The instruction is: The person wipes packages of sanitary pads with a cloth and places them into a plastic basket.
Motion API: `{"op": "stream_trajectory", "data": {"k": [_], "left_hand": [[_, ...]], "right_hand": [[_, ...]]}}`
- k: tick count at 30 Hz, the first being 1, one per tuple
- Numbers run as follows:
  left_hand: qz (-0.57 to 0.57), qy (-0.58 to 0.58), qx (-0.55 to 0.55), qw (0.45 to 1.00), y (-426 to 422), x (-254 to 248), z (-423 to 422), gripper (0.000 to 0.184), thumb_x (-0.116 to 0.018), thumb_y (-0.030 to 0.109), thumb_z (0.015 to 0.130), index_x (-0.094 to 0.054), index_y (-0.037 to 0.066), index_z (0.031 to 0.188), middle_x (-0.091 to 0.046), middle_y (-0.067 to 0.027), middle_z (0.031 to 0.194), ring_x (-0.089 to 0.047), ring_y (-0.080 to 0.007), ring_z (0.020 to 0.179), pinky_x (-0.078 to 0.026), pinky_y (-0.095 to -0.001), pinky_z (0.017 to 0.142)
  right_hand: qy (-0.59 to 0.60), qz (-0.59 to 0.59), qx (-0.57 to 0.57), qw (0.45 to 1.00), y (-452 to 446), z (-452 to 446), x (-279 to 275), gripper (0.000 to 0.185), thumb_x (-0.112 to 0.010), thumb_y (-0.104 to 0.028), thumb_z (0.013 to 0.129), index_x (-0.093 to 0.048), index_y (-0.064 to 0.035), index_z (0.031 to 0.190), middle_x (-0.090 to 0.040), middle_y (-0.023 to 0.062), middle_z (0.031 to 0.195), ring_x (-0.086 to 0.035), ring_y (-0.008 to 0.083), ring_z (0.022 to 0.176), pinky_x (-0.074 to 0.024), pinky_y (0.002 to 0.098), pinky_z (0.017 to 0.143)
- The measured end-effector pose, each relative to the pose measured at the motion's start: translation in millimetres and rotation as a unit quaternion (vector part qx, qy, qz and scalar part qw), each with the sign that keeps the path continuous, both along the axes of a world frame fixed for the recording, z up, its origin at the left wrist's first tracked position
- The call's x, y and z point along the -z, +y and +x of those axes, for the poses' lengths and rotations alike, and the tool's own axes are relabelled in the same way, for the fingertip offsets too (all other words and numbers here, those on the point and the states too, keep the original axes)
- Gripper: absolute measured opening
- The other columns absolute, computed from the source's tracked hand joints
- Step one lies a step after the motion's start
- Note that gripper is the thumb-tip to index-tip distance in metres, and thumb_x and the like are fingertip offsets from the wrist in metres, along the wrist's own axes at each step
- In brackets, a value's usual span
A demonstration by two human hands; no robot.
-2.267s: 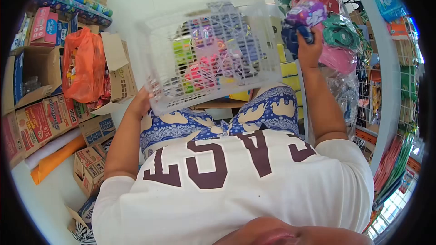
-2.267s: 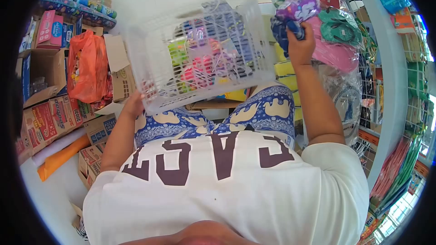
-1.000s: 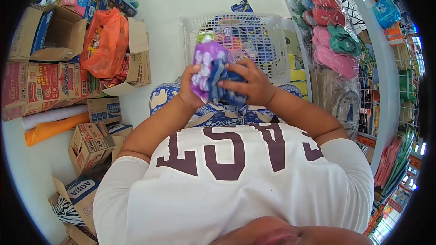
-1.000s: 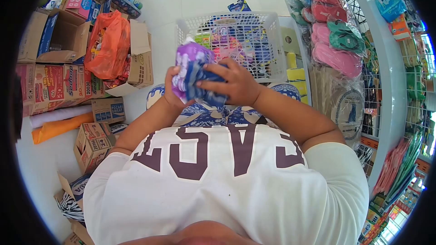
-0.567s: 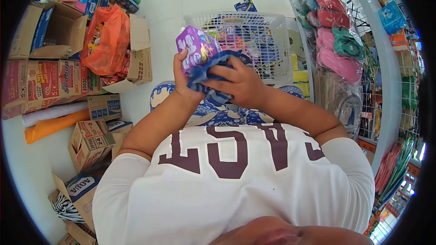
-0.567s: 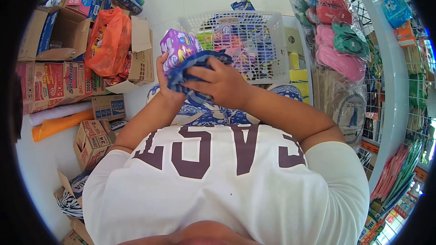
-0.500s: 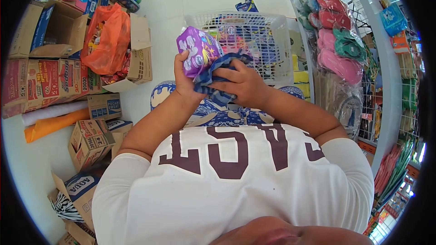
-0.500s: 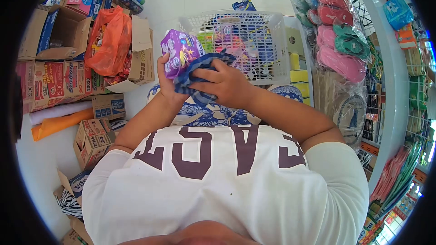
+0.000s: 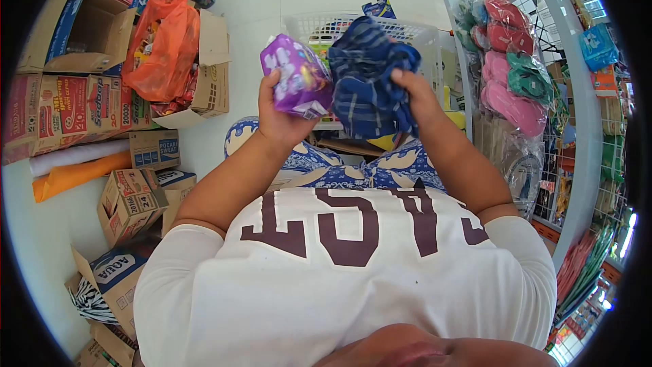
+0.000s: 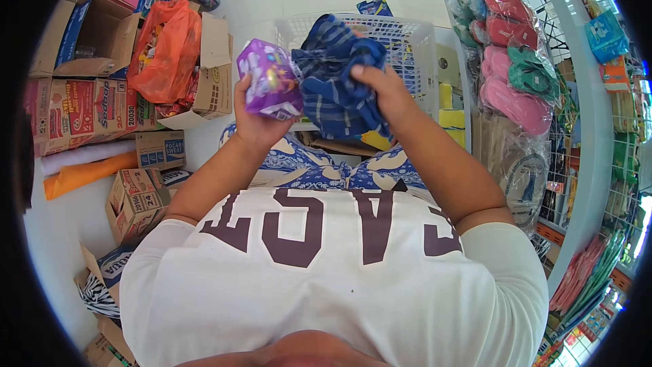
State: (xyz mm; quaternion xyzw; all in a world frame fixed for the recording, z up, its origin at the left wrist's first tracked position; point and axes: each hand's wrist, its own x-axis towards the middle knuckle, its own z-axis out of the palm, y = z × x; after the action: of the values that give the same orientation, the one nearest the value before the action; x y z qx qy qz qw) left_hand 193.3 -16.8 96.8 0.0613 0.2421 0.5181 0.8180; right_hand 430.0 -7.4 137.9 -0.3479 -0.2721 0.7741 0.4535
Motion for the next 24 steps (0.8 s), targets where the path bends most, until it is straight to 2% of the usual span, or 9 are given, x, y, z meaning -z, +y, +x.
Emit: {"op": "stream_trajectory", "data": {"k": [3, 5, 7, 11, 15, 17, 20, 22, 24], "left_hand": [[0.006, -0.117, 0.038, 0.992, -10, -15, 6, 0.072, -0.061, 0.058, 0.075, -0.051, 0.01, 0.127, -0.061, -0.0117, 0.118, -0.059, -0.0267, 0.109, -0.046, -0.0455, 0.097], [0.024, -0.098, 0.048, 0.994, -13, -26, 11, 0.079, -0.062, 0.057, 0.073, -0.045, 0.012, 0.136, -0.056, -0.0108, 0.123, -0.055, -0.028, 0.113, -0.041, -0.0477, 0.102], [0.035, -0.102, 0.053, 0.993, -13, -21, 12, 0.077, -0.062, 0.056, 0.073, -0.046, 0.012, 0.134, -0.056, -0.011, 0.124, -0.055, -0.0272, 0.114, -0.041, -0.0455, 0.102], [-0.045, -0.034, -0.057, 0.997, -7, -14, 11, 0.071, -0.062, 0.055, 0.074, -0.049, 0.014, 0.131, -0.057, -0.0112, 0.123, -0.056, -0.0281, 0.112, -0.042, -0.0445, 0.101], [-0.079, -0.016, -0.075, 0.994, -11, -21, 13, 0.071, -0.062, 0.053, 0.075, -0.049, 0.013, 0.132, -0.057, -0.0117, 0.122, -0.054, -0.0285, 0.115, -0.04, -0.0457, 0.103], [-0.057, -0.072, -0.033, 0.995, -12, -16, 13, 0.073, -0.062, 0.054, 0.074, -0.049, 0.012, 0.132, -0.057, -0.0122, 0.123, -0.054, -0.0287, 0.116, -0.04, -0.0464, 0.104], [-0.017, -0.052, -0.011, 0.998, -7, -8, 9, 0.062, -0.059, 0.049, 0.081, -0.049, 0.012, 0.13, -0.057, -0.0116, 0.122, -0.055, -0.0287, 0.114, -0.041, -0.0482, 0.103], [0.017, 0.042, -0.024, 0.999, 0, -3, 7, 0.053, -0.06, 0.039, 0.084, -0.047, 0.013, 0.128, -0.058, -0.0113, 0.118, -0.056, -0.0296, 0.113, -0.044, -0.0506, 0.099], [0.004, 0.104, -0.062, 0.993, 3, -3, 8, 0.048, -0.059, 0.036, 0.087, -0.046, 0.013, 0.127, -0.059, -0.0109, 0.117, -0.057, -0.0286, 0.112, -0.045, -0.0499, 0.098]], "right_hand": [[-0.059, -0.141, -0.094, 0.984, 15, 3, 38, 0.057, -0.062, -0.013, 0.087, -0.042, -0.0067, 0.14, -0.06, 0.0083, 0.121, -0.059, 0.0198, 0.11, -0.0456, 0.035, 0.098], [-0.191, 0.002, -0.041, 0.981, -2, -23, 15, 0.054, -0.061, -0.012, 0.088, -0.044, -0.0101, 0.139, -0.057, 0.012, 0.126, -0.054, 0.0252, 0.119, -0.0417, 0.0377, 0.103], [-0.485, 0.392, 0.007, 0.782, -3, -24, 27, 0.055, -0.062, -0.014, 0.089, -0.043, -0.0131, 0.141, -0.045, 0.016, 0.14, -0.044, 0.0308, 0.128, -0.0359, 0.0384, 0.107], [-0.505, 0.501, -0.089, 0.697, -25, -28, 16, 0.076, -0.076, -0.04, 0.077, -0.043, -0.0149, 0.141, -0.029, 0.0164, 0.15, -0.031, 0.0447, 0.133, -0.0269, 0.0542, 0.111], [-0.554, 0.456, -0.059, 0.694, -36, -39, 22, 0.089, -0.084, -0.051, 0.063, -0.048, -0.0137, 0.135, -0.028, 0.0179, 0.151, -0.025, 0.051, 0.134, -0.0287, 0.0596, 0.108], [-0.547, 0.481, -0.04, 0.684, -21, -29, 33, 0.078, -0.083, -0.038, 0.067, -0.049, -0.0131, 0.132, -0.032, 0.0183, 0.148, -0.032, 0.0478, 0.132, -0.031, 0.0557, 0.108], [-0.469, 0.433, -0.113, 0.761, -7, -16, 30, 0.067, -0.079, -0.019, 0.068, -0.051, -0.0091, 0.128, -0.045, 0.0174, 0.14, -0.048, 0.0348, 0.124, -0.0371, 0.0461, 0.106], [-0.375, 0.193, 0.004, 0.907, -6, -9, 25, 0.056, -0.074, -0.006, 0.067, -0.054, -0.0044, 0.119, -0.056, 0.0138, 0.127, -0.058, 0.0196, 0.111, -0.0429, 0.0363, 0.1], [-0.328, 0.247, 0.027, 0.911, -10, -1, 14, 0.053, -0.075, -0.004, 0.066, -0.056, -0.0034, 0.116, -0.058, 0.0119, 0.122, -0.057, 0.0164, 0.109, -0.0443, 0.0343, 0.096]]}}
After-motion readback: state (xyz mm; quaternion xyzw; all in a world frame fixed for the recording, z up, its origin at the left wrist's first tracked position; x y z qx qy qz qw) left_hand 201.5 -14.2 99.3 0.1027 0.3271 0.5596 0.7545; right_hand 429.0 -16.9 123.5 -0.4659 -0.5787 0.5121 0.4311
